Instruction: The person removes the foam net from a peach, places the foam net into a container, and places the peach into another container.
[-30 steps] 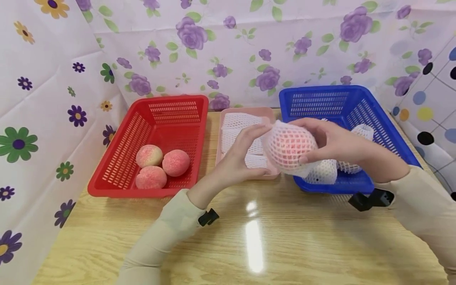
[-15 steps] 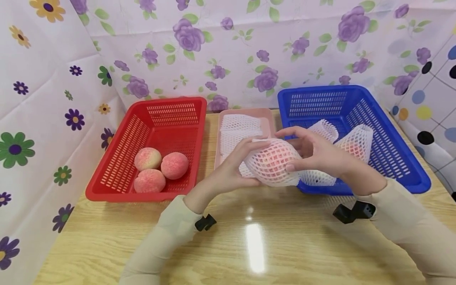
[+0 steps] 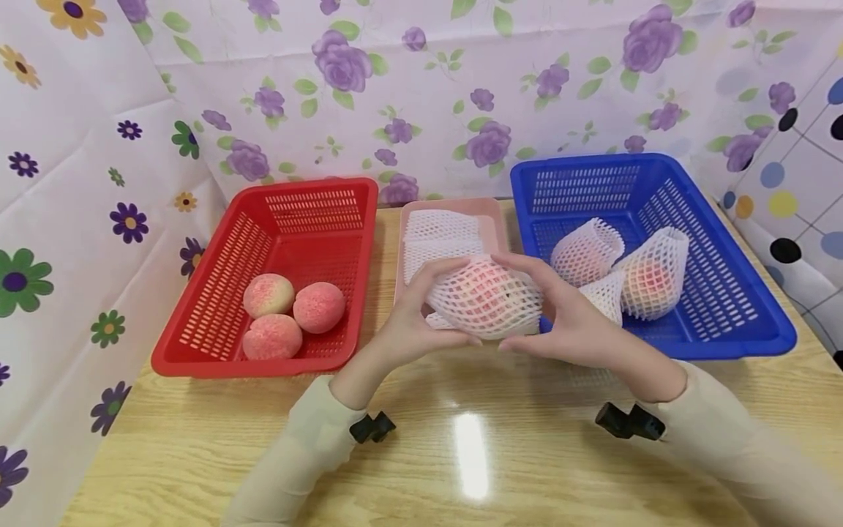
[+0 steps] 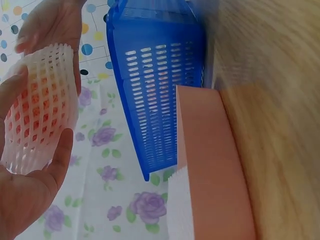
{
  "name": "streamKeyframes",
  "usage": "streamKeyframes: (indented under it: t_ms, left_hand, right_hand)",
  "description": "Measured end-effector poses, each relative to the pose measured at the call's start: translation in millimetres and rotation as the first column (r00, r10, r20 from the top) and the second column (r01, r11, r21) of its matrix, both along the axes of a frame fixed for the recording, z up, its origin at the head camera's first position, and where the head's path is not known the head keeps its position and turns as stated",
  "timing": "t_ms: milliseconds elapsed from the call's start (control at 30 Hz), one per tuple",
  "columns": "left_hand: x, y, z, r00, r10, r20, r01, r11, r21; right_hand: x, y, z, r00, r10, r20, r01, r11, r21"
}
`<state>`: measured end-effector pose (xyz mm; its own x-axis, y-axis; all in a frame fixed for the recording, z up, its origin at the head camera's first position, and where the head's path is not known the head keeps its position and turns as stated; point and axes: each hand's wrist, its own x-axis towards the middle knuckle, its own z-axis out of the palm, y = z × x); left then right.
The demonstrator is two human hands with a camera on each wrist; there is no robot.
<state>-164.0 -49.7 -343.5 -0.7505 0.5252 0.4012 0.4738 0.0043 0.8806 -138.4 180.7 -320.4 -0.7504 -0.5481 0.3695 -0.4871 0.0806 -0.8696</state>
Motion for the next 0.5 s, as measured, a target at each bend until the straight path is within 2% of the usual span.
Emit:
streamKeyframes:
  t_ms: [100,233,333,500]
  left_hand:
    - [2.6,-2.5,-2.4,0.999,-0.003,0.051,0.002,1.000,0.019]
    - [5.4,-3.3,-3.9,0.996,0.008,0.093,-0.009,1.000,0.010]
    - [5.7,-1.3,-4.5,0.996,0.035,0.080,-0.032,0.999,-0.030]
    - [7.4,1.6,-4.9,0.996,0.066,0.052,-0.063,0.996,-0.062]
  right_hand:
    - [3.5,-5,-5.9,0.997,-0.049,-0.051,0.051,0.998,0.042]
    - [4.1,-9,-12.5,0.982,-0.123,-0.144,0.138,0.986,0.096]
    - [2.7,-10,-15.7,0.966,-0.174,-0.192,0.199,0.973,0.120]
    - [0.9,-11,-19.7,0.958,-0.208,-0.198,0.234,0.965,0.121]
